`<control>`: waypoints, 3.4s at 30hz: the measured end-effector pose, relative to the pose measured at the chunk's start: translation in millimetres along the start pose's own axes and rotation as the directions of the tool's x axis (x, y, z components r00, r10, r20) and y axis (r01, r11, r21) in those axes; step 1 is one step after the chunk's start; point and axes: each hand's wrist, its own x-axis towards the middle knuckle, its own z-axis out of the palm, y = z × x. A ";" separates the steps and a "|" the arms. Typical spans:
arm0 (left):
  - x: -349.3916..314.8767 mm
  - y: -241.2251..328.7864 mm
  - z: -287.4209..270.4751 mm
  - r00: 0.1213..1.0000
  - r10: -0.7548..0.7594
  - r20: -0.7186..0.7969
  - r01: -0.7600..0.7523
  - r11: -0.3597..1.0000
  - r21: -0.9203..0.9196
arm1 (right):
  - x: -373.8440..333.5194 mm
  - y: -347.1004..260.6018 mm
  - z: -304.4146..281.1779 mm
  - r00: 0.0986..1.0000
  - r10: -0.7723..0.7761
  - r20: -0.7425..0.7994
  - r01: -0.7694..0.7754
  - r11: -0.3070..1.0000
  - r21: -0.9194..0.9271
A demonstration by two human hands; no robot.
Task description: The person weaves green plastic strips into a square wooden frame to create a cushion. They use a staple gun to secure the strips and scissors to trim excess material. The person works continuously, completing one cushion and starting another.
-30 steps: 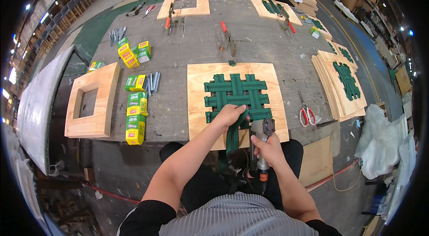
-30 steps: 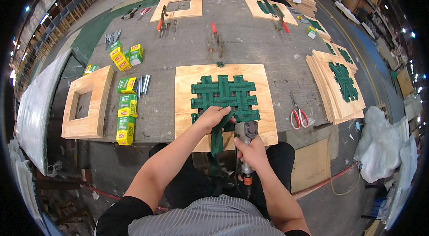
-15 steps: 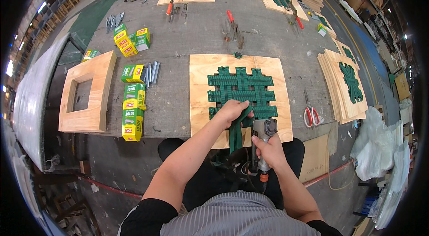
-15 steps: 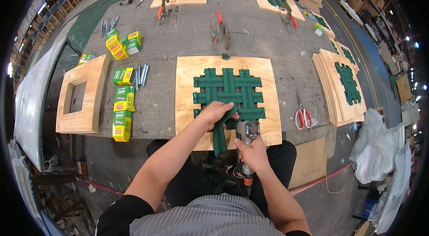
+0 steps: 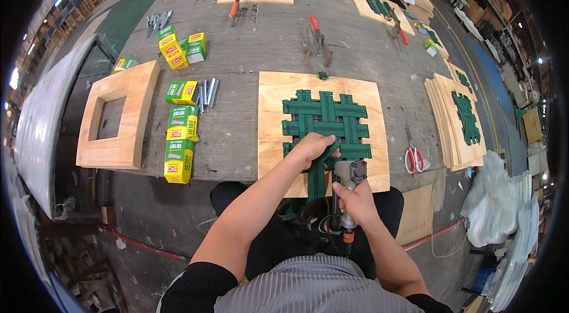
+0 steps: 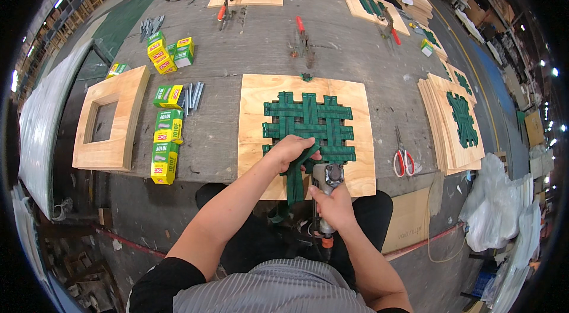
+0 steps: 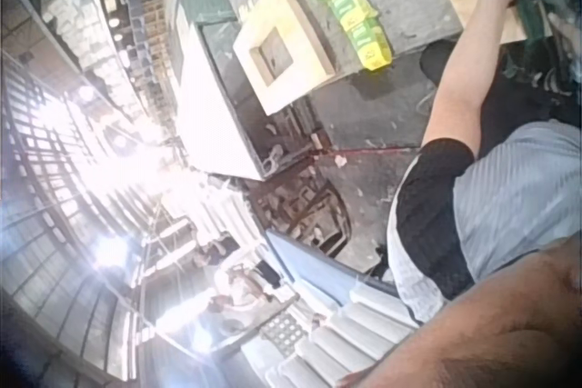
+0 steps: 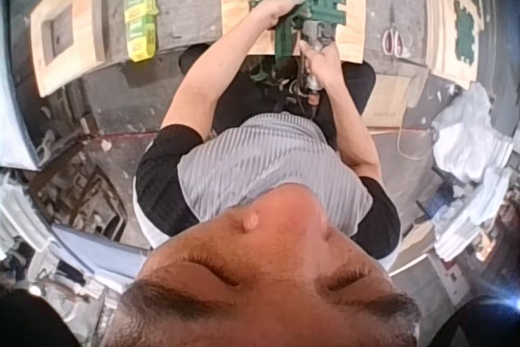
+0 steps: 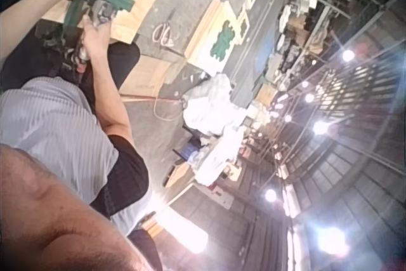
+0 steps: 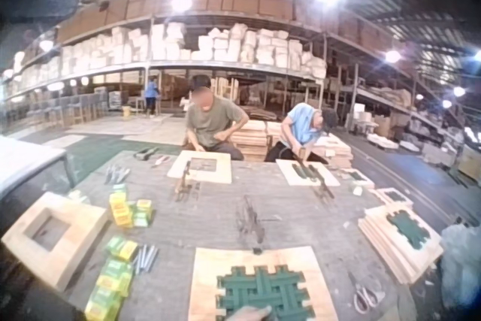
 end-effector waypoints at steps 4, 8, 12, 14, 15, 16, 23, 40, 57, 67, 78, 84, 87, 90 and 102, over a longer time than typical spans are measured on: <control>2.4 -0.4 -1.9 0.999 0.027 0.029 -0.026 1.000 -0.003 | -0.5 -2.1 -1.4 1.000 -0.029 0.009 0.029 1.000 -0.012; 0.8 -1.6 -2.1 0.999 0.023 0.027 -0.023 1.000 -0.007 | -1.1 -2.8 3.3 0.997 -0.061 0.044 0.061 0.998 0.012; -0.4 0.6 -1.4 1.000 0.013 0.004 -0.013 1.000 0.010 | 1.1 -4.0 6.3 0.997 -0.049 0.066 0.048 0.999 0.020; -0.4 2.9 -0.6 1.000 -0.014 -0.004 0.015 1.000 0.024 | 1.9 -3.6 4.8 0.997 -0.018 0.075 0.019 1.000 -0.010; -0.6 3.6 -0.5 1.000 -0.008 0.004 0.008 1.000 0.014 | 2.9 -3.3 2.5 0.997 -0.007 0.082 0.009 1.000 -0.021; -0.7 4.3 -0.3 1.000 -0.008 0.006 0.008 1.000 0.012 | 2.9 -2.1 0.0 0.997 -0.024 0.073 0.022 0.999 0.031; -5.1 1.7 5.8 0.996 -0.019 -0.088 0.022 0.999 0.033 | 15.9 6.6 -57.9 0.991 -0.003 -0.133 0.046 0.946 0.320; -72.4 -80.0 65.1 0.692 0.722 -0.007 -0.273 0.271 0.923 | 122.7 -5.8 -172.8 0.947 0.059 -0.315 -0.133 0.966 -0.220; -69.4 -89.8 70.6 0.542 0.836 -0.086 -0.323 0.302 0.897 | 98.8 50.8 -258.1 0.803 -0.406 -0.437 -0.127 0.599 -0.791; -60.9 -85.5 68.6 0.600 0.777 -0.193 -0.277 0.428 0.860 | 113.6 46.6 -284.1 0.892 -0.339 -0.297 -0.027 0.618 -0.786; -59.0 -29.7 37.2 0.970 0.163 -0.182 -0.198 0.960 -0.198 | 52.6 -3.8 -283.9 0.960 -0.221 -0.170 0.127 0.890 -0.437; -49.1 -4.3 42.9 0.969 0.147 -0.201 -0.177 0.974 -0.141 | 12.5 -12.0 -213.7 0.703 -0.652 0.285 0.601 0.330 -0.728; -52.5 -1.5 45.0 0.972 0.142 -0.189 -0.161 0.983 -0.089 | 16.9 -13.9 -188.4 0.713 -0.495 0.496 0.614 0.100 -0.783; -61.4 -2.1 46.2 0.970 0.155 -0.186 -0.173 0.982 -0.081 | 31.1 -17.6 -169.8 0.709 -0.425 0.563 0.624 0.007 -0.781; -71.0 -3.7 47.0 0.966 0.161 -0.200 -0.174 0.984 -0.049 | 59.5 -26.3 -142.0 0.611 -0.343 0.714 0.719 -0.137 -0.681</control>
